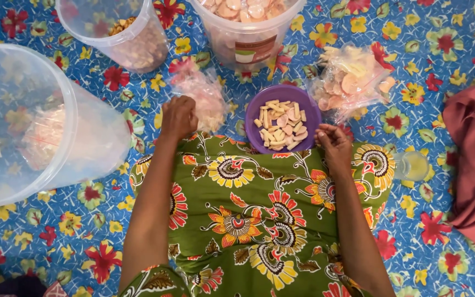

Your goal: Bagging small food slices from a bowl into plastic bags

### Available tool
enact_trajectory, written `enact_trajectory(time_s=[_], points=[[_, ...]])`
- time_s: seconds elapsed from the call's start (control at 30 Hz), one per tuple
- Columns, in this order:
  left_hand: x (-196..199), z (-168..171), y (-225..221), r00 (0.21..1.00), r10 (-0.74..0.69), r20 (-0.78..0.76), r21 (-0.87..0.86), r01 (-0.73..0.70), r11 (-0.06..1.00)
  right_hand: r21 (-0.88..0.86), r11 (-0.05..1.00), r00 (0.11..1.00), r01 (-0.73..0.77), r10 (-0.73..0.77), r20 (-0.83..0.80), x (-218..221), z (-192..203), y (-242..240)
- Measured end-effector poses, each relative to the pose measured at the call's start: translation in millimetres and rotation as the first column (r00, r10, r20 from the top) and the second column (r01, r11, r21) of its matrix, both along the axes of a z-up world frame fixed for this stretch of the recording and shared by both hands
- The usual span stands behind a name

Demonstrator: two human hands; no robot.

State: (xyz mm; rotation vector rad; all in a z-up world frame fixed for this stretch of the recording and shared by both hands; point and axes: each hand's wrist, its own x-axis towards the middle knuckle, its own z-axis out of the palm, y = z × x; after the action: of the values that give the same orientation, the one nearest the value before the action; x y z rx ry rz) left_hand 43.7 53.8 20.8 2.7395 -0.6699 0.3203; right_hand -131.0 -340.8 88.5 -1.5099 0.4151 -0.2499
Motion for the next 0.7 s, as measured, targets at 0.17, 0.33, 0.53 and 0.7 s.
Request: enact_trajectory(time_s=[0.17,0.33,0.53,0.7], points=[[-1.0,41.7,-4.2,0.991,0.041,-0.125,-0.307,-0.078,0.949,0.006,1.0,1.0,-0.005,0.005,0.018,-0.6,-3.7,-1.3],[-11.2,85.0,-20.3,0.99,0.12,-0.076,-0.652,-0.14,0.745,-0.012,1.0,1.0,-0.01,0.011,0.028,-0.6,-3.6,-0.1],[-54.9,145.1,-53.7,0.912,-0.069,-0.405,-0.91,-0.395,0.125,-0.027,0.999,0.999,-0.026,0.027,0.02,-0.8,1.6,2.5],[-91.2,106.6,-101.8,0.834,-0.257,-0.488,-0.871,-0.487,0.07,0.041,0.994,0.995,-0.097,0.097,-0.004,-5.1,28.2,23.0]])
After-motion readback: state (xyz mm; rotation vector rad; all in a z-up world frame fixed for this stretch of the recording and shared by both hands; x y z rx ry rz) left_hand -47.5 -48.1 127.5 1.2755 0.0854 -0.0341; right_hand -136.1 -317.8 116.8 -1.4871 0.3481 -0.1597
